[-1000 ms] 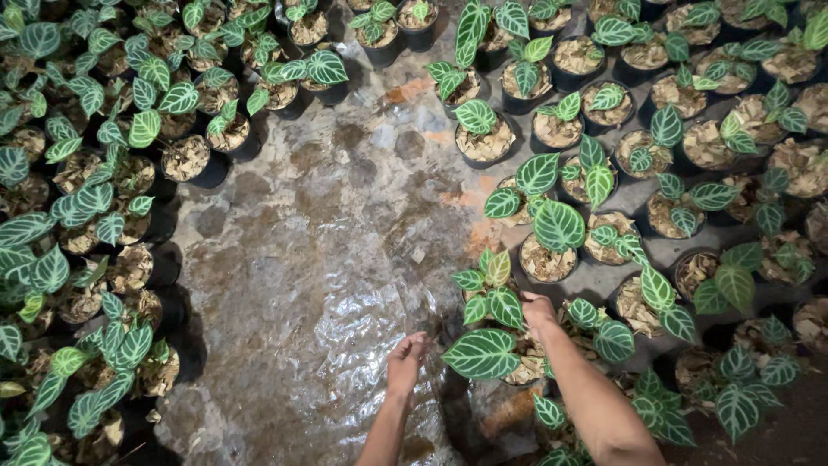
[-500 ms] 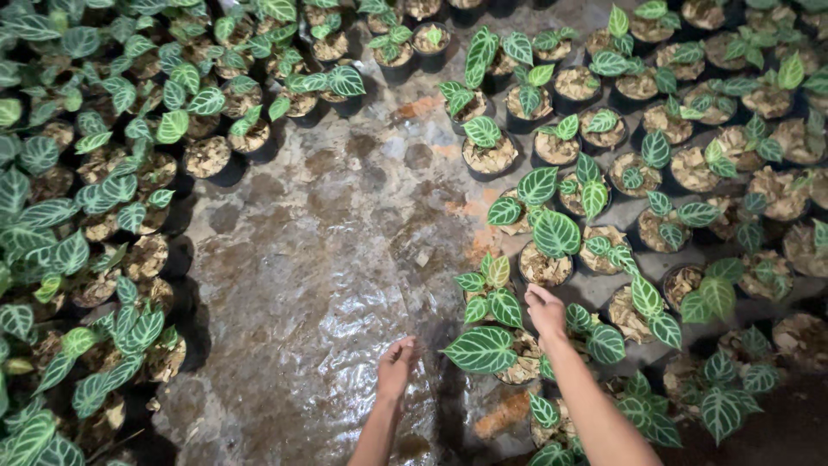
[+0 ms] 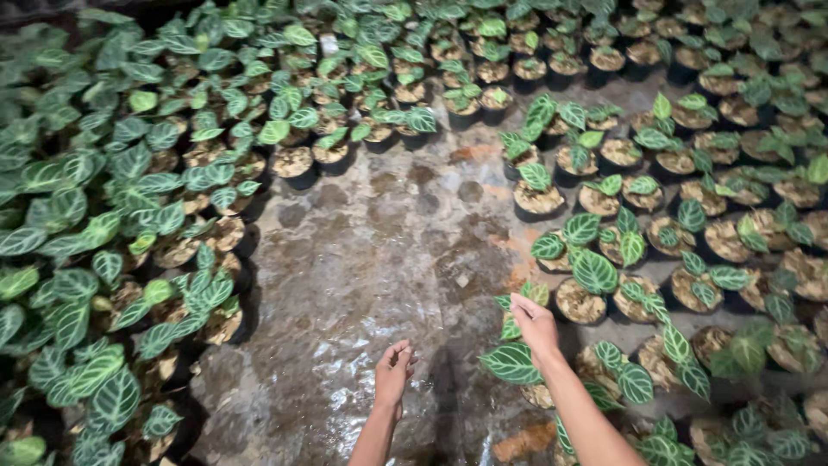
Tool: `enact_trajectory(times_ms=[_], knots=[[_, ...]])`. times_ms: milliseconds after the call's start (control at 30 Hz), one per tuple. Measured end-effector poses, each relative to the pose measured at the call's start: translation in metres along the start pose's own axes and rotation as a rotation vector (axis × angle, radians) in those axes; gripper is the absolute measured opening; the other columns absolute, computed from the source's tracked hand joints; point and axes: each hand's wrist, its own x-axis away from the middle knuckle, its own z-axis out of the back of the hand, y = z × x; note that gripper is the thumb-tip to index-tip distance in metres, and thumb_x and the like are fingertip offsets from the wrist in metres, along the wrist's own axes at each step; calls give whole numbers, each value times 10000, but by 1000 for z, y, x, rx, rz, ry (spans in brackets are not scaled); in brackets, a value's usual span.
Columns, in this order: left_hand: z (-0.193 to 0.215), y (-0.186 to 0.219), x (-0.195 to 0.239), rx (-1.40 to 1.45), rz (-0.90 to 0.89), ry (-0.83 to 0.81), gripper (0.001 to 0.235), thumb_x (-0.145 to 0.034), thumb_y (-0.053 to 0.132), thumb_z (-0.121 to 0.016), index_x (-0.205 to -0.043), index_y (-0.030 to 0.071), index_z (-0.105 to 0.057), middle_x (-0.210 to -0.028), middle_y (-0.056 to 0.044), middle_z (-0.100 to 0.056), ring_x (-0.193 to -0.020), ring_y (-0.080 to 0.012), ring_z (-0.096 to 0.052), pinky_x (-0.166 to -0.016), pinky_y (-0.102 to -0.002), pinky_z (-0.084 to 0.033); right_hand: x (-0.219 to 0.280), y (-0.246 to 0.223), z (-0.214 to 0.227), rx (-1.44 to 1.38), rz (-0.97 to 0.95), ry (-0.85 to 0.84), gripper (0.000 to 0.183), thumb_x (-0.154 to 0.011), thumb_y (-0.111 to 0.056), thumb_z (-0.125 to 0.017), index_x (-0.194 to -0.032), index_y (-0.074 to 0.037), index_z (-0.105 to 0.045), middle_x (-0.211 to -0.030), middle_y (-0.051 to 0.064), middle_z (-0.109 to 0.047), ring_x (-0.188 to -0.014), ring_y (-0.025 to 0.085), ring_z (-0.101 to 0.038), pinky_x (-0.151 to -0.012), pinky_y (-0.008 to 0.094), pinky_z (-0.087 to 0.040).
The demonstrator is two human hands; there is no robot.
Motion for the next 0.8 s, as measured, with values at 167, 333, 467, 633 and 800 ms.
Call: enact_trajectory(times_ms=[167, 333, 467, 633, 800], knots=[[52, 13, 12, 6, 0, 68, 370, -930, 222, -674, -1272, 80, -670, -1115, -58, -729, -1011, -194, -700, -821, -326, -530, 10, -6, -50, -29, -50, -96, 392, -959, -151, -661, -1339, -55, -678, -1262, 109, -718, -1175, 194, -656, -982, 367, -530], [113, 13, 14, 75, -6, 145, 359, -928, 214, -671, -1264, 87, -673, -1079, -58, -725, -987, -170, -694, -806, -328, -537, 24, -16, -113, 12, -84, -174, 399, -951, -147, -659, -1340, -61, -672, -1275, 94, -711, -1203, 191, -650, -1023, 381, -517], [164, 11, 6, 158, -22, 197, 335, -942, 210, -676, -1250, 79, -692, -1030, -50, -720, -920, -144, -669, -773, -311, -527, 38, -23, -173, 65, -104, -243, 402, -953, -140, -652, -1345, -52, -670, -1272, 101, -719, -1200, 193, -653, -1025, 378, -515], [226, 10, -12, 237, -26, 254, 295, -949, 212, -672, -1218, 93, -697, -981, -13, -726, -880, -114, -654, -733, -288, -499, 51, -23, -253, 84, -126, -320, 395, -943, -145, -662, -1323, -41, -683, -1223, 77, -732, -1131, 176, -677, -972, 351, -553], [286, 13, -29, 325, -59, 300, 291, -944, 196, -668, -1217, 99, -696, -981, -27, -726, -867, -124, -656, -720, -295, -502, 60, -16, -331, 162, -160, -383, 376, -947, -173, -687, -1300, -43, -696, -1160, 59, -737, -1065, 138, -678, -910, 326, -556]])
